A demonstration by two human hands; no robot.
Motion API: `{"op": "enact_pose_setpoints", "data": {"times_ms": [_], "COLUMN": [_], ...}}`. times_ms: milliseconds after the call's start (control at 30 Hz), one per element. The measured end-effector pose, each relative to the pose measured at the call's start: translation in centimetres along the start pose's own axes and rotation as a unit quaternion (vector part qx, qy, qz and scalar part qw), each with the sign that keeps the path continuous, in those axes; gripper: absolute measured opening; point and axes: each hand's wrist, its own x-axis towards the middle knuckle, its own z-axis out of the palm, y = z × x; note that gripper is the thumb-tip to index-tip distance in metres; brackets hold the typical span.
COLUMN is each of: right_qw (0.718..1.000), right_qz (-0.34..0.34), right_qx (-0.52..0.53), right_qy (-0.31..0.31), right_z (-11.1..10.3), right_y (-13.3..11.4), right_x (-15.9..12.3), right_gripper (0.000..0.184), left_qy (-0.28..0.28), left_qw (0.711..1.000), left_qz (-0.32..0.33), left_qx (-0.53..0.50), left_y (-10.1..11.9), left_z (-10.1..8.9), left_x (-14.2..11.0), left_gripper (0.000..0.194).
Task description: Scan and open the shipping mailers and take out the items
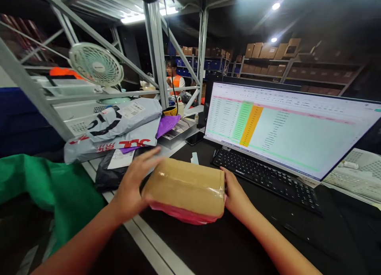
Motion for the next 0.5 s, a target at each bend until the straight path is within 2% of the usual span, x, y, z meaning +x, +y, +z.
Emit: {"op": "enact_pose_setpoints", "data": {"times_ms": [33,67,133,200,233,333,400,500], "right_qw": [1.0,0.999,0.995,0.982,0.972,0.934,0.924,0.919], "right_qz": [-0.005,-0.004,0.018,0.064,0.092,0.164,0.158,0.142], "right_qx": [-0.021,-0.038,-0.089,-0.169,-0.211,-0.315,-0.337,-0.34], "right_qy": [-0.006,-0.018,-0.045,-0.05,-0.042,0.038,0.085,0.14], "right_z": [-0.7,-1.6,-4.2,-7.5,-9.2,-13.1,-14.1,-14.1], "right_y": [-0.5,-0.9,-0.5,1.8,3.7,10.5,14.1,15.9], "right_x": [-0.1,-0.4,-1.8,-4.6,-6.7,-14.2,-18.8,-22.8], "right_gripper": [0.072,0.07,0.06,0.05,0.048,0.052,0.046,0.027], "left_qy": [-0.037,-0.038,-0.007,0.037,0.048,0.068,0.089,0.15], "left_qw": [0.994,0.982,0.961,0.951,0.949,0.948,0.951,0.951], "left_qz": [0.075,0.127,0.173,0.184,0.187,0.183,0.168,0.162], "left_qx": [0.073,0.135,0.217,0.247,0.249,0.251,0.243,0.215], "left_y": [1.6,3.0,4.9,5.6,5.6,4.8,4.0,2.9], "left_z": [-0.2,-0.2,0.7,1.9,2.6,4.2,5.0,5.9], "left_x": [-0.5,-1.0,-1.8,-2.3,-2.4,-2.2,-1.8,-0.8], "left_gripper": [0.073,0.068,0.055,0.042,0.037,0.035,0.04,0.039]}}
